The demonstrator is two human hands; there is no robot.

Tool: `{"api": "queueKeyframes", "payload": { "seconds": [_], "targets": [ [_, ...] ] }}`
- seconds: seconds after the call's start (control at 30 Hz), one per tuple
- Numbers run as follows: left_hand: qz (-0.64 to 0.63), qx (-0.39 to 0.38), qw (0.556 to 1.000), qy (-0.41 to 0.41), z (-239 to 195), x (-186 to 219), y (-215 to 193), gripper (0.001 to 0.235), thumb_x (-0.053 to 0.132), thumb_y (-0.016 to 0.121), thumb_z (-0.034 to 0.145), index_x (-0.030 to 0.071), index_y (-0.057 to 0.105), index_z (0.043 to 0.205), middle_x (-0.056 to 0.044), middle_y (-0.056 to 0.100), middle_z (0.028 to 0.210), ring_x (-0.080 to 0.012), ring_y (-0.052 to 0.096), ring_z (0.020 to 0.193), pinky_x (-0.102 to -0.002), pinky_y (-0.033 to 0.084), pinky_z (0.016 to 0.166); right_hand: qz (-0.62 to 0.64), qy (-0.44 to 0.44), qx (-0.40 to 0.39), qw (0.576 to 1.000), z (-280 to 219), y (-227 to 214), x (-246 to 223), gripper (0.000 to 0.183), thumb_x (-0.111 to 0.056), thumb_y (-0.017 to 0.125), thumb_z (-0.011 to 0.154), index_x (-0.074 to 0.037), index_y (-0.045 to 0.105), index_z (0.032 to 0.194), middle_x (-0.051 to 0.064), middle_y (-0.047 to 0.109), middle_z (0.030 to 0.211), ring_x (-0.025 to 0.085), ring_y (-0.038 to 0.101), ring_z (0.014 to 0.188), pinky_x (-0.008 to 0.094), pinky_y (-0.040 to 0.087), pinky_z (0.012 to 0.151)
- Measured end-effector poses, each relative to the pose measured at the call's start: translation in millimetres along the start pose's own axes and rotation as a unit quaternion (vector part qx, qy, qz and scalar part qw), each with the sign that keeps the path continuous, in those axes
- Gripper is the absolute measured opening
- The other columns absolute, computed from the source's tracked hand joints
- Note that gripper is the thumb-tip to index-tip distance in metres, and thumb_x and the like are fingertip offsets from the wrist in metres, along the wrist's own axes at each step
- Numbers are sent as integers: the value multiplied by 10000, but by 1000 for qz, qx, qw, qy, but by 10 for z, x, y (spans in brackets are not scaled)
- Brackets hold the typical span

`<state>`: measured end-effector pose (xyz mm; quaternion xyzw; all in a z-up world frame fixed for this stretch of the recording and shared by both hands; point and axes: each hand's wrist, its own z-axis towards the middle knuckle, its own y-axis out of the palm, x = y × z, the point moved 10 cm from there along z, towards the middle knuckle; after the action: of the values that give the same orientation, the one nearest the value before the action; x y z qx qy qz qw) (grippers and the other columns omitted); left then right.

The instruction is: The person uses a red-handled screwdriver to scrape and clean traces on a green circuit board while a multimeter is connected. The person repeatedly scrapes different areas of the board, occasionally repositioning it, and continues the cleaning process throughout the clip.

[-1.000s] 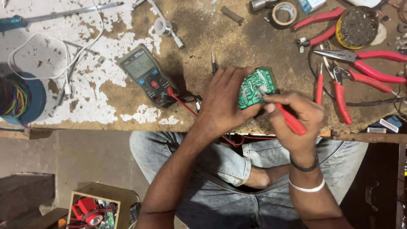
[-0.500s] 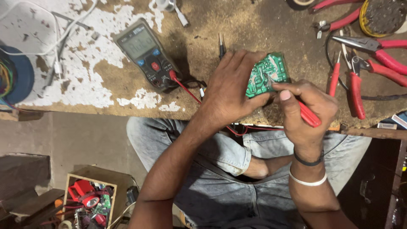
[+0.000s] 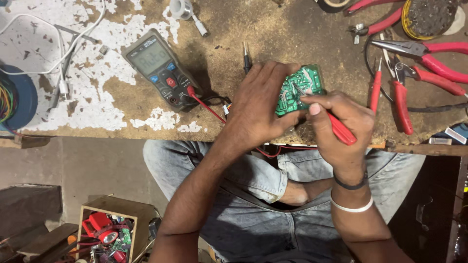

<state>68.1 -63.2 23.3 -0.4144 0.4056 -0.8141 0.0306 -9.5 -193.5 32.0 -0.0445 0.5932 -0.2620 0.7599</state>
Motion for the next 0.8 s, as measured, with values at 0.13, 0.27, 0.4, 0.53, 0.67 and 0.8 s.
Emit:
{"api": "queueKeyframes", "payload": {
  "seconds": [0.13, 0.27, 0.4, 0.53, 0.67, 0.8],
  "targets": [
    [-3, -2, 1000, -14, 7, -12, -20, 775, 513, 773, 832, 18, 525, 1374, -151, 593, 1218, -341, 575, 1124, -480, 481, 999, 2, 10, 0, 1000, 16, -17, -13, 171, -142, 671, 1053, -19, 787, 1083, 48, 655, 776, 103, 633, 645, 242, 457, 596],
    [-4, -5, 1000, -23, -7, -16, 2, 759, 470, 775, 815, 23, 526, 1375, -156, 595, 1221, -353, 573, 1123, -481, 478, 996, -15, -13, -23, 1000, 14, 28, -68, 172, -142, 667, 1077, 0, 763, 1096, 80, 664, 794, 132, 645, 713, 256, 481, 672],
    [6, 0, 1000, -15, 13, -9, -23, 765, 445, 789, 765, 23, 526, 1346, -165, 584, 1175, -369, 569, 1114, -493, 463, 999, -6, -23, -26, 999, 33, 40, -83, 178, -141, 655, 1085, 4, 755, 1058, 96, 706, 856, 148, 675, 764, 255, 507, 718],
    [-10, 8, 1000, -9, -16, 6, -42, 756, 424, 792, 794, 27, 515, 1375, -165, 583, 1223, -374, 560, 1140, -480, 466, 1025, -10, -18, -28, 999, 11, 39, -53, 176, -139, 652, 1078, -4, 763, 1094, 98, 714, 861, 152, 682, 759, 261, 510, 710],
    [-5, 10, 1000, -9, -10, 5, -45, 756, 427, 793, 805, 20, 508, 1375, -166, 577, 1227, -371, 559, 1150, -484, 463, 1032, 3, 5, -23, 1000, 22, 41, 2, 175, -147, 657, 1075, -9, 765, 1074, 89, 710, 849, 150, 674, 754, 267, 508, 705],
    [-19, -6, 1000, -15, -10, -2, -30, 746, 392, 783, 782, 25, 525, 1378, -165, 588, 1225, -376, 561, 1136, -483, 465, 1017, -8, -12, -26, 1000, 25, 40, -45, 168, -147, 658, 1081, -14, 760, 1072, 90, 716, 865, 144, 694, 787, 264, 522, 724]
  ]
}}
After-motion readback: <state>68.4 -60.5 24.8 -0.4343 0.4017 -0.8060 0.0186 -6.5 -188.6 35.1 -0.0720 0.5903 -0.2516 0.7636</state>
